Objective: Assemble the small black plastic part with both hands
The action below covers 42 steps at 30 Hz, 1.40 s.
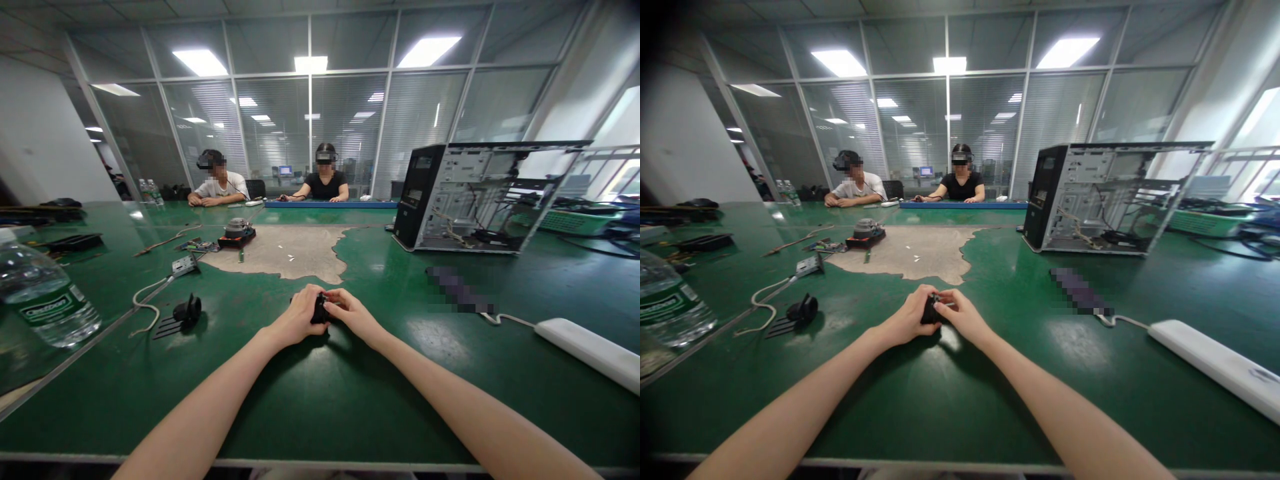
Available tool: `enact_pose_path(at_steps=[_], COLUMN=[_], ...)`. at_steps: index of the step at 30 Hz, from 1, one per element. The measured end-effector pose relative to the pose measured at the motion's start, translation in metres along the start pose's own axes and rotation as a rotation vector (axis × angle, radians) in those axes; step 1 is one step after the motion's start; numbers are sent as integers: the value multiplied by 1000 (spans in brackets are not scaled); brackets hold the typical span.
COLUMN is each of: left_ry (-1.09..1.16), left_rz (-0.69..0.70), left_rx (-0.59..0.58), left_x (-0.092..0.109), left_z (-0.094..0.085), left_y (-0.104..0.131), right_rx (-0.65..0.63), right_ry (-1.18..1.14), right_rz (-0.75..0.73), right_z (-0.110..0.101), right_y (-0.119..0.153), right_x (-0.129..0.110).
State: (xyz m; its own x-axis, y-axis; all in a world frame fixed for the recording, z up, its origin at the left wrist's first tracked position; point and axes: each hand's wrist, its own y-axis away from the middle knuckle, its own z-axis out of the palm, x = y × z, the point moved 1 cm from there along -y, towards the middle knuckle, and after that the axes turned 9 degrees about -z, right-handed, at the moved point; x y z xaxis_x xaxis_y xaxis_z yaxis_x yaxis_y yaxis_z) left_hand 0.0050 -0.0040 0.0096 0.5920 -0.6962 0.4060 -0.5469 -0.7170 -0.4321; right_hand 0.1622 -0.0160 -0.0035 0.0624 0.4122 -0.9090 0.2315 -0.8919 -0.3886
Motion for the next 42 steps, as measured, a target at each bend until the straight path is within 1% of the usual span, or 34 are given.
enact_pose_path(at_steps=[3, 6, 9, 15, 17, 19, 22, 26, 31, 34, 37, 42], left_ry=[4, 0, 0, 4, 1, -3, -4, 1, 18, 33, 29, 8], left_rz=[-1, 0, 0, 4, 5, 3, -2, -10, -4, -8, -11, -2], left_rx=[-1, -7, 3, 2, -2, -7, -10, -4, -3, -3, -7, -11], left_x=[0, 1, 1, 0, 0, 0, 0, -1, -1, 0, 0, 0], left_z=[-1, 0, 0, 0, 0, 0, 0, 1, 0, 0, 0, 0], left_y=[0, 0, 0, 0, 0, 0, 0, 0, 0, 0, 0, 0], right_rx=[-40, -56, -30, -1, -14, -48, -77, -41, -7, -31, -66, -29], right_ry=[-21, -85, -91, -4, 10, -25, -105, -92, -36, -30, -86, -91], right_rz=[13, -31, -47, -25, -7, 0, -35, -51, -26, 16, -6, -37], right_z=[0, 2, 4, 2, 2, 2, 2, 2, 1, 1, 2, 3], right_y=[1, 2, 3, 0, 0, 1, 3, 3, 1, 1, 3, 3], right_x=[-2, -8, -11, -2, -1, -3, -9, -11, -3, -3, -9, -12])
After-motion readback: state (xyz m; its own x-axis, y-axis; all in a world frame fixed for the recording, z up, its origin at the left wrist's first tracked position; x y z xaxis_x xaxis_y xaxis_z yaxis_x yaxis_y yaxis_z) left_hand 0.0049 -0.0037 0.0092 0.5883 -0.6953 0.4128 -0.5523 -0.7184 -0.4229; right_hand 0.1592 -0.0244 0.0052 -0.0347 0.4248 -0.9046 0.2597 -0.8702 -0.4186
